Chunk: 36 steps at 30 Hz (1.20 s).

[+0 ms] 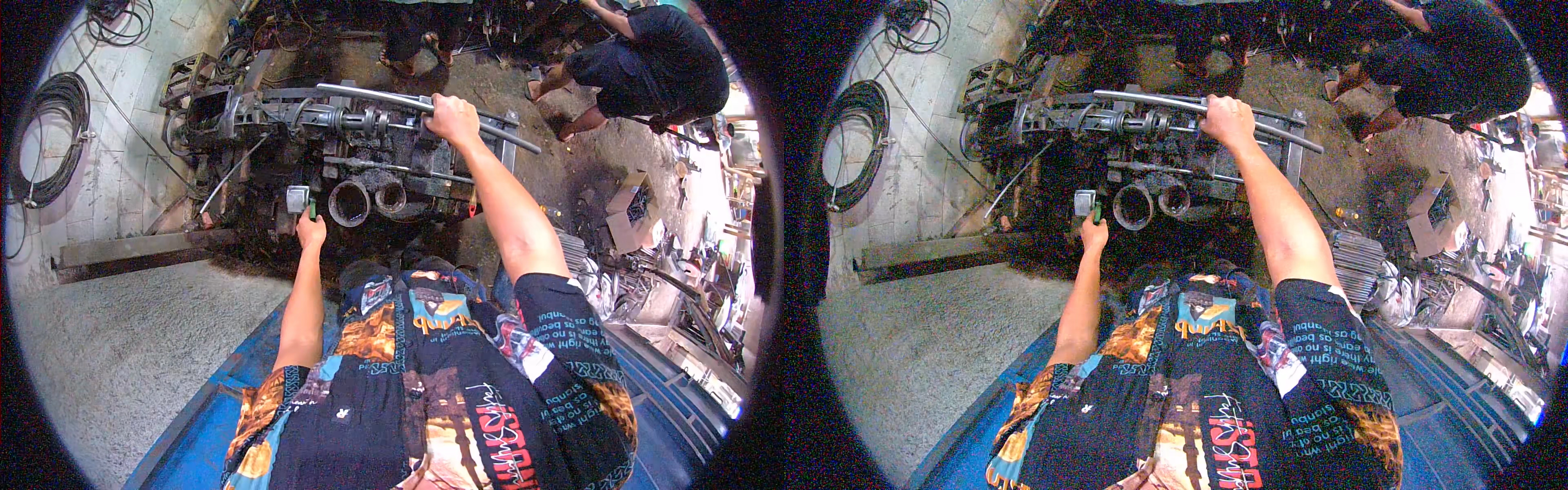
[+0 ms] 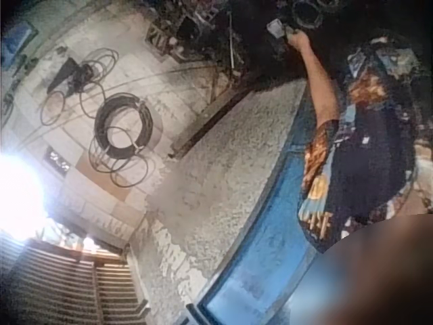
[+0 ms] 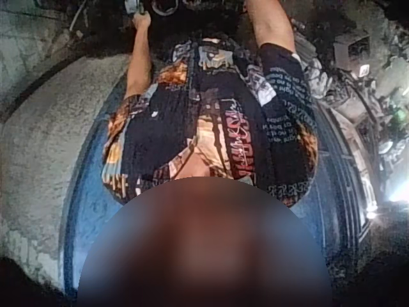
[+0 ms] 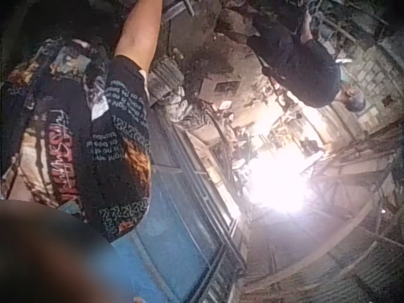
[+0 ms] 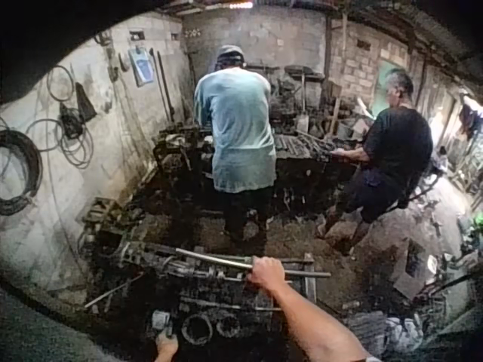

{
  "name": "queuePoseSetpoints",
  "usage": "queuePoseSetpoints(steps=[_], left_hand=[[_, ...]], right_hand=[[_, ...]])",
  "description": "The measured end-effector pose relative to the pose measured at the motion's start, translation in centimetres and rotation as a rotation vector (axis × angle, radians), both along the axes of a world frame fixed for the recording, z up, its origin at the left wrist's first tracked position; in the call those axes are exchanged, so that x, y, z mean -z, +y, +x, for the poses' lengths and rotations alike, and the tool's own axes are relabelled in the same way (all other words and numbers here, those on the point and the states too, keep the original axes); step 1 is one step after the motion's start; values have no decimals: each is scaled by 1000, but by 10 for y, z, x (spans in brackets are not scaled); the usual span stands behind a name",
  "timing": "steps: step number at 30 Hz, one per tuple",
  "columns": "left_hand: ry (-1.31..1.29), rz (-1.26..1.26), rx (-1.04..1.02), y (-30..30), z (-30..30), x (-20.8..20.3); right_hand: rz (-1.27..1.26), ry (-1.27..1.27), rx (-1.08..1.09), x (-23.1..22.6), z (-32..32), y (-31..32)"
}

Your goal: Using a manual bending machine to shape a metal pipe or rod.

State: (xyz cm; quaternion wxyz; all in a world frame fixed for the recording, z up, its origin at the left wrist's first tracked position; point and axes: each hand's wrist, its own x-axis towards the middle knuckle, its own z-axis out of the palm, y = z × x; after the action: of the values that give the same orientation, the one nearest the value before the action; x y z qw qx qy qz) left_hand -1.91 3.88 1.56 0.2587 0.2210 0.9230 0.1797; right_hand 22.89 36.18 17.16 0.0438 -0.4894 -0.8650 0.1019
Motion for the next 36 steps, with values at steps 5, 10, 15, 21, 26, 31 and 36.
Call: queuePoseSetpoints(steps=[5, 10, 15, 21, 26, 31, 36], left_hand=[[-20, -6, -23, 0, 2, -4], [-1, -15, 3, -3, -3, 1], [20, 3, 34, -2, 0, 1], [9, -4, 8, -3, -2, 1], [27, -12, 0, 0, 3, -3], [1, -32, -2, 0, 3, -6], [-39, -32, -7, -1, 4, -1]], right_hand=[[-29, 5, 17, -2, 2, -1], [-27, 8, 17, -3, 3, -3], [7, 7, 15, 1, 4, 0], [-15, 13, 25, 0, 5, -1], [-18, 32, 15, 1, 8, 0], [-13, 22, 31, 0, 6, -2], [-14, -2, 8, -1, 14, 1]])
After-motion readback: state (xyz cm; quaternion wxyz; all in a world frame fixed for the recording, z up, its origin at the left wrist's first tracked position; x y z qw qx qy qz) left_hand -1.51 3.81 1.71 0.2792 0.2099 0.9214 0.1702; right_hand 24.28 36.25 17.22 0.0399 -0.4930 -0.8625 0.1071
